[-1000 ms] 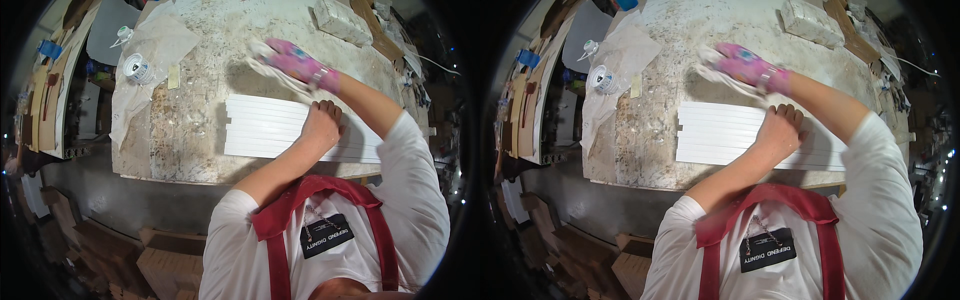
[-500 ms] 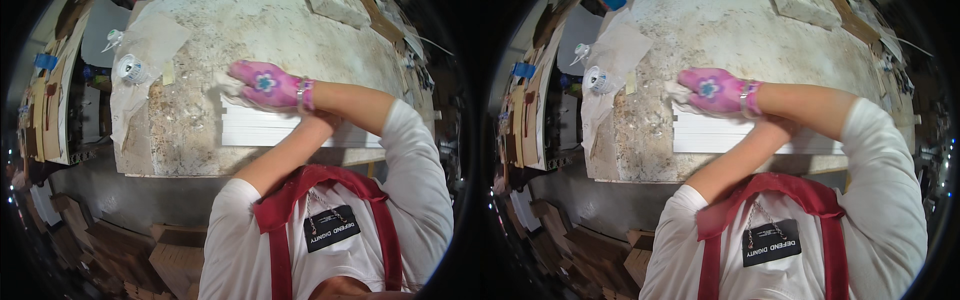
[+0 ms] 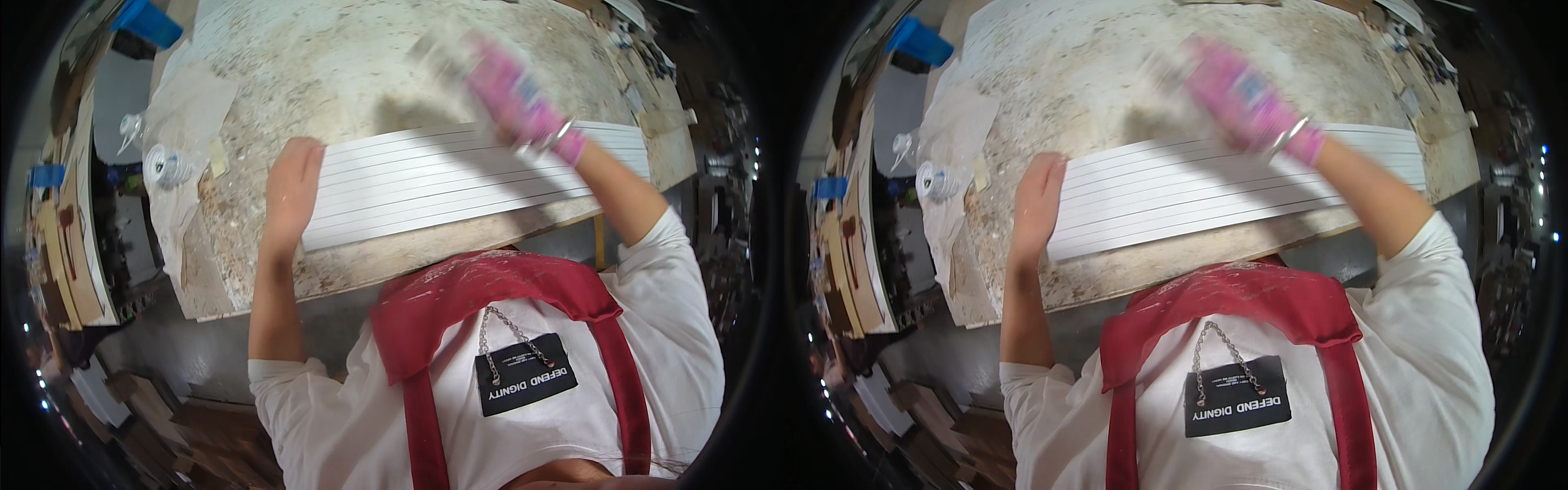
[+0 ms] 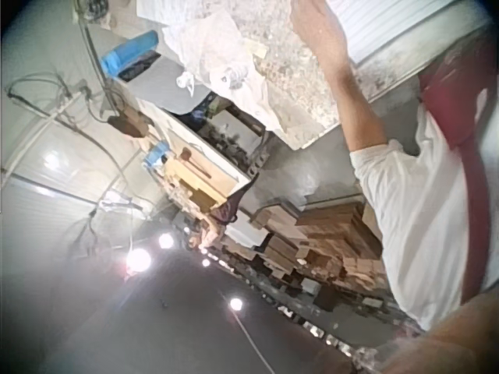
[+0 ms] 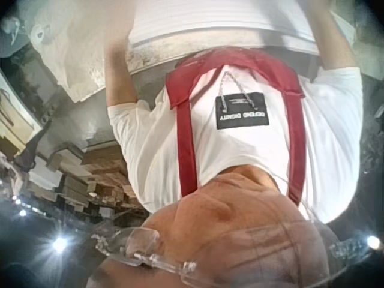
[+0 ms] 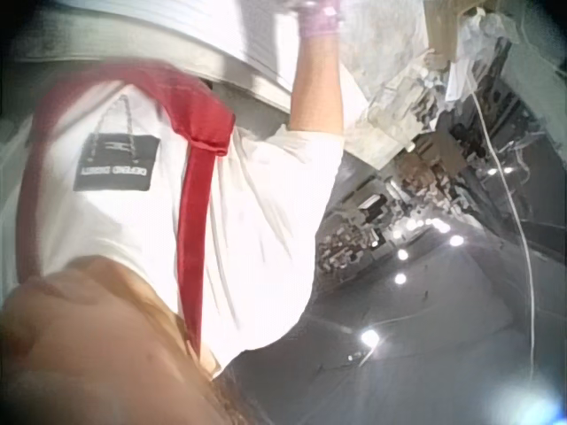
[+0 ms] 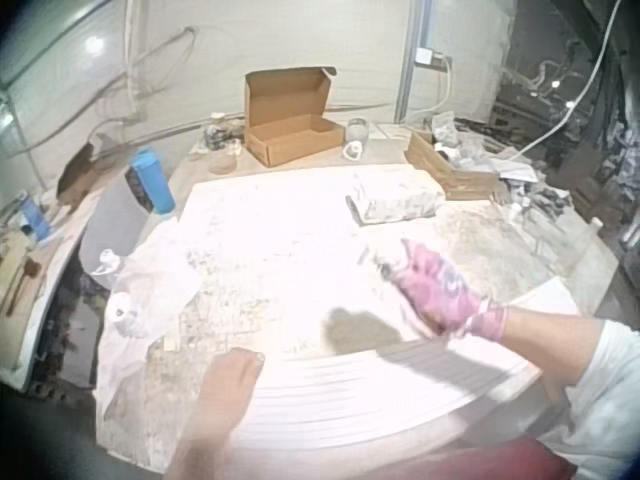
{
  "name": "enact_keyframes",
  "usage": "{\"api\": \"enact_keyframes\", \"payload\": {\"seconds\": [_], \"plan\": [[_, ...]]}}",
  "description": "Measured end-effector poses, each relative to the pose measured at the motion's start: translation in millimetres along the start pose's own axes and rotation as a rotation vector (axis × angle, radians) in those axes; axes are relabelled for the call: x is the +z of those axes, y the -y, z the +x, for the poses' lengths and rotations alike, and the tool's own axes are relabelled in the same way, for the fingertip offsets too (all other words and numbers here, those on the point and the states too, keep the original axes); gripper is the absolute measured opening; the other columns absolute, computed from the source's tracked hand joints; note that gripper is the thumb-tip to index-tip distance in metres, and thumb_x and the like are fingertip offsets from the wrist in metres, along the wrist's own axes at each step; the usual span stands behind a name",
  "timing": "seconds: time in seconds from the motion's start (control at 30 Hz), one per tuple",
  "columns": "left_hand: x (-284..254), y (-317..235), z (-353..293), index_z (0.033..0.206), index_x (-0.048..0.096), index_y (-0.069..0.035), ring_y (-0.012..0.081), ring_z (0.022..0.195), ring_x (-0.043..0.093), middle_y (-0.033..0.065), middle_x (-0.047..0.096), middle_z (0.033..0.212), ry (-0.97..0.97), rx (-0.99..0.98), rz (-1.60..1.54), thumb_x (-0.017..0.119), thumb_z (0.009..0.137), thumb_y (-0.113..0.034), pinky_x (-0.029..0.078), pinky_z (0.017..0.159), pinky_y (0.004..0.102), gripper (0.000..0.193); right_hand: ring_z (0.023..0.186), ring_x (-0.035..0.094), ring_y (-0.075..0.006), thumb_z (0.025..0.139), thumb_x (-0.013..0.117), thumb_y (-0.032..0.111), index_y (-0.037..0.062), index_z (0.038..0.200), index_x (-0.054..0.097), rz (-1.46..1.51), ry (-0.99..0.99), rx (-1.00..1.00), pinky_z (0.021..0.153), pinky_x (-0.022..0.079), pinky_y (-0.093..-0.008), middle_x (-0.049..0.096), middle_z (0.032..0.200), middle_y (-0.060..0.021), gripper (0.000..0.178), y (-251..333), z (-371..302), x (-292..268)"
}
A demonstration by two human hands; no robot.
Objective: The person wipes a stack of white panels with a cloth, then lifts and moves the stack to a different location. They return to the table, wipe the surface, and open a small container.
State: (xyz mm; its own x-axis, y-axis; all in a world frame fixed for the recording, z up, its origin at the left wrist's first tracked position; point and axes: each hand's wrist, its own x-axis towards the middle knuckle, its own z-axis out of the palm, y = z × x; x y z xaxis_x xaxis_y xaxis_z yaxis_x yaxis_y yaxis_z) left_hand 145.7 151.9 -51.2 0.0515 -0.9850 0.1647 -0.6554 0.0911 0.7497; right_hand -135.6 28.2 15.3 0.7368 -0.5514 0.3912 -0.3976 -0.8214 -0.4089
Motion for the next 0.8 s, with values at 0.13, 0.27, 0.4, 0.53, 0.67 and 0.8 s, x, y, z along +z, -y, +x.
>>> {"api": "enact_keyframes", "payload": {"seconds": [0.13, 0.27, 0.4, 0.53, 0.67, 0.8], "plan": [[2, -11, -3, 0.093, 0.060, 0.001, 0.0358, 0.085, 0.055, 0.0180, 0.057, 0.089, -0.018, -0.110, 0.032, 0.044, 0.095, -0.020, 0.043, 0.076, 0.0389, 0.027, 0.098, 0.058, -0.0256, 0.077, 0.060, 0.017, 0.0060, 0.112, 0.056, -0.218, 0.327, -0.022, 0.088, 0.047, -0.0391, 0.060, 0.104, -0.0109, 0.036, 69, -35, 35], [3, -12, -7, 0.093, 0.060, 0.001, 0.0356, 0.083, 0.055, 0.0180, 0.057, 0.088, -0.015, -0.136, 0.082, 0.043, 0.096, -0.021, 0.042, 0.074, 0.0397, 0.028, 0.091, 0.056, -0.0212, 0.078, 0.063, 0.013, 0.0103, 0.105, 0.060, -0.304, 0.535, 0.548, 0.082, 0.048, -0.0346, 0.060, 0.100, -0.0085, 0.028, 18, -68, 2], [3, -17, -3, 0.095, 0.060, 0.001, 0.0355, 0.086, 0.056, 0.0181, 0.058, 0.092, 0.003, -0.156, 0.127, 0.041, 0.096, -0.020, 0.043, 0.077, 0.0390, 0.028, 0.101, 0.055, -0.0268, 0.082, 0.052, 0.008, 0.0042, 0.106, 0.057, -0.504, 0.241, 0.508, 0.088, 0.047, -0.0367, 0.055, 0.107, -0.0159, 0.025, -50, -133, -48], [10, -14, -2, 0.105, 0.058, -0.001, 0.0354, 0.092, 0.057, 0.0181, 0.061, 0.099, -0.081, -0.099, 0.094, 0.040, 0.096, -0.017, 0.043, 0.083, 0.0382, 0.026, 0.100, 0.056, -0.0276, 0.088, 0.046, 0.012, 0.0114, 0.106, 0.060, 0.155, 0.492, 0.452, 0.090, 0.046, -0.0388, 0.057, 0.105, -0.0118, 0.023, 76, -29, 10], [5, -19, -3, 0.112, 0.056, -0.002, 0.0335, 0.098, 0.057, 0.0176, 0.061, 0.101, -0.095, -0.108, 0.129, 0.041, 0.096, -0.018, 0.041, 0.089, 0.0389, 0.028, 0.079, 0.057, -0.0214, 0.076, 0.064, 0.015, 0.0087, 0.101, 0.060, -0.257, 0.278, 0.201, 0.072, 0.051, -0.0402, 0.060, 0.089, -0.0108, 0.026, 35, -58, 39], [0, -27, -1, 0.120, 0.053, -0.004, 0.0299, 0.110, 0.052, 0.0156, 0.058, 0.109, 0.029, 0.044, 0.678, 0.047, 0.094, -0.024, 0.034, 0.100, 0.0450, 0.034, 0.090, 0.058, -0.0229, 0.094, 0.046, 0.032, 0.0112, 0.117, 0.055, -1.048, 0.367, 0.450, 0.076, 0.051, -0.0326, 0.056, 0.104, -0.0126, 0.033, -69, -148, -59]]}}
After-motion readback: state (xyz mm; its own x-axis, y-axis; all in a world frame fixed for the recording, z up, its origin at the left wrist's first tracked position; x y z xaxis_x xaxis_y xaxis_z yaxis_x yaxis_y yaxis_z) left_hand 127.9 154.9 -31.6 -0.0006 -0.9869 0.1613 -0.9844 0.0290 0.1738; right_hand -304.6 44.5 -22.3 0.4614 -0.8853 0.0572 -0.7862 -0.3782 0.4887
